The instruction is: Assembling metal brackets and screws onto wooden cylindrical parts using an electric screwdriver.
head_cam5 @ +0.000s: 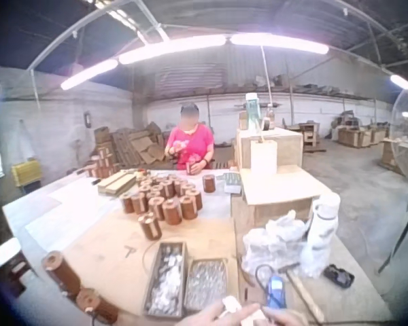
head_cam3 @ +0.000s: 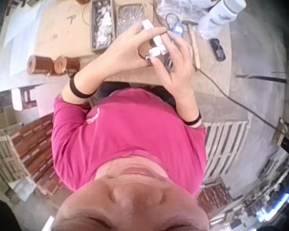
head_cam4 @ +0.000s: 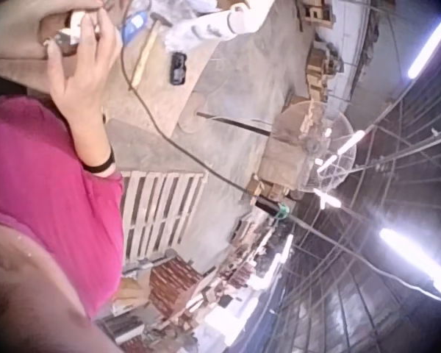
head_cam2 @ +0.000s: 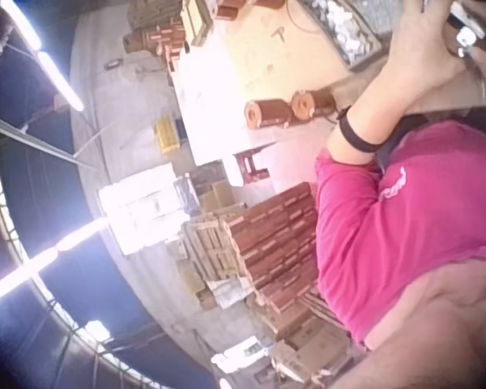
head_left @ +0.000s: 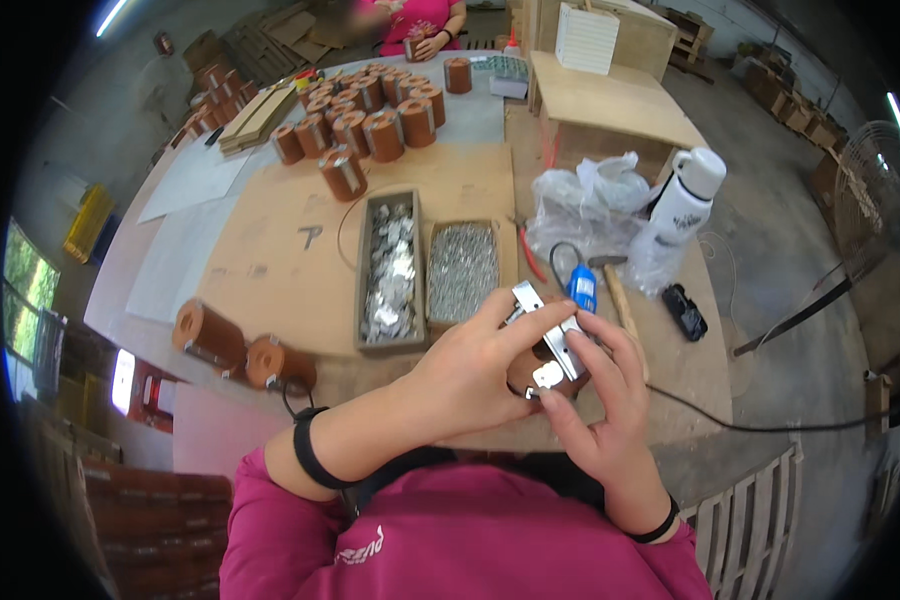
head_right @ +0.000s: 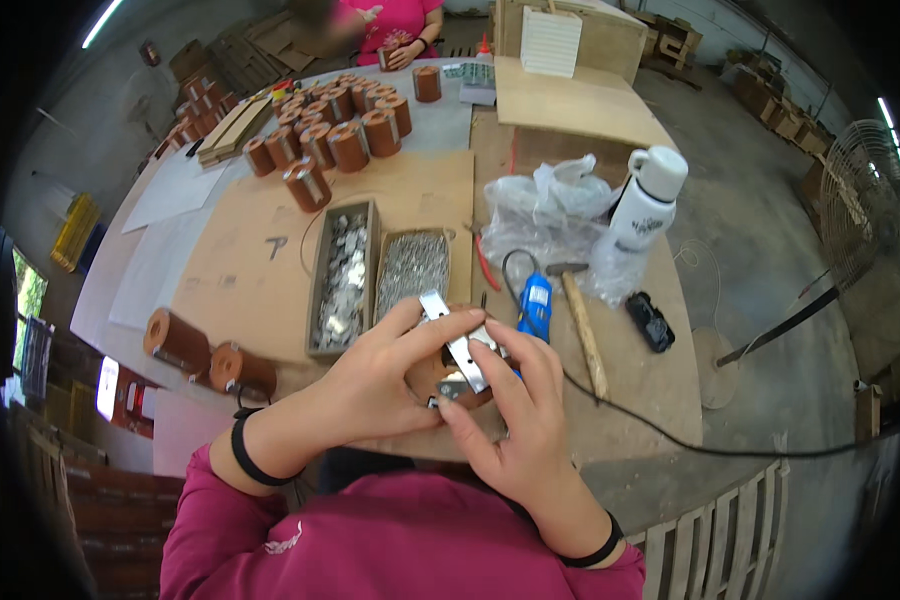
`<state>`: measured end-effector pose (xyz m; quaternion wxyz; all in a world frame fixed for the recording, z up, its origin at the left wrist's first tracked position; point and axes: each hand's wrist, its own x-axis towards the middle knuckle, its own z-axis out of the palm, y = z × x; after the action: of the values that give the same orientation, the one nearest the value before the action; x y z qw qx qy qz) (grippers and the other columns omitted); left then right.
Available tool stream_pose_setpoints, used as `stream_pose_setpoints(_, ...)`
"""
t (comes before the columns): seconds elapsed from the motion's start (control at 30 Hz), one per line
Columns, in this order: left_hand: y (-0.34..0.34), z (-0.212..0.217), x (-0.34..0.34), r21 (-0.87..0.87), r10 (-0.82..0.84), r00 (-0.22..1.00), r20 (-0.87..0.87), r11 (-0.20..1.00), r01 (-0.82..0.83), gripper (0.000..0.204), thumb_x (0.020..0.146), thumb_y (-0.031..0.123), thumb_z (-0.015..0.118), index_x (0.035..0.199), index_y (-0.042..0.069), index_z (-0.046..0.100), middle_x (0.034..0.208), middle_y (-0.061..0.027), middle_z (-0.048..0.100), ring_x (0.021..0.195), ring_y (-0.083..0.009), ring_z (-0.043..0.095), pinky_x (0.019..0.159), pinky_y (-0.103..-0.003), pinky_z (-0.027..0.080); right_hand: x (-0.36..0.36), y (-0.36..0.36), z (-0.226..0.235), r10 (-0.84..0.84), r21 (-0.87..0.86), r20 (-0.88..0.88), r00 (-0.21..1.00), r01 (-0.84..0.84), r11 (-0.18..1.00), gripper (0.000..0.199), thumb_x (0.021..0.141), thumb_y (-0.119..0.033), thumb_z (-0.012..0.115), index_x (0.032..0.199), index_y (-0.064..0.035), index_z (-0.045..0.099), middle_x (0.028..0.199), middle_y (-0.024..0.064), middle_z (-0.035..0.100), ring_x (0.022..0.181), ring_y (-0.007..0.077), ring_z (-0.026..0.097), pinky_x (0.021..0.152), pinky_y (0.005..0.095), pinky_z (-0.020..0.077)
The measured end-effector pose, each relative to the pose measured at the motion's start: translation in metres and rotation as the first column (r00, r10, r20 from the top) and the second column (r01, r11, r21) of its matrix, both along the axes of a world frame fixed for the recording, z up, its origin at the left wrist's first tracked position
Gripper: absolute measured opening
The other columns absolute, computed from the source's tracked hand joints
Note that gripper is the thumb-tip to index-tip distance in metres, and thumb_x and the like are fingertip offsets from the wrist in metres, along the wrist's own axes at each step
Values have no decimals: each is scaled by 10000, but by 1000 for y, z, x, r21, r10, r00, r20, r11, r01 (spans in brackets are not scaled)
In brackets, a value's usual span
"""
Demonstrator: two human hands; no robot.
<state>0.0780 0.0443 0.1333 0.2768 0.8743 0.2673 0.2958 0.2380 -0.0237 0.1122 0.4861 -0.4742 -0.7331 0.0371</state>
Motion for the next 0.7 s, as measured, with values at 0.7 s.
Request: stream_pose_setpoints(0.7, -54, -132, -47, -72, 265, 962, 61, 963, -261, 845, 471, 97, 796, 1232, 83, 430, 1014, -149, 506, 895, -324, 542, 735, -378, 483, -59, -14, -98, -13, -276, -73, 997, -7, 961, 194, 690, -39, 654, 848, 14, 555, 966, 148, 520, 881, 299, 527, 750, 357, 436)
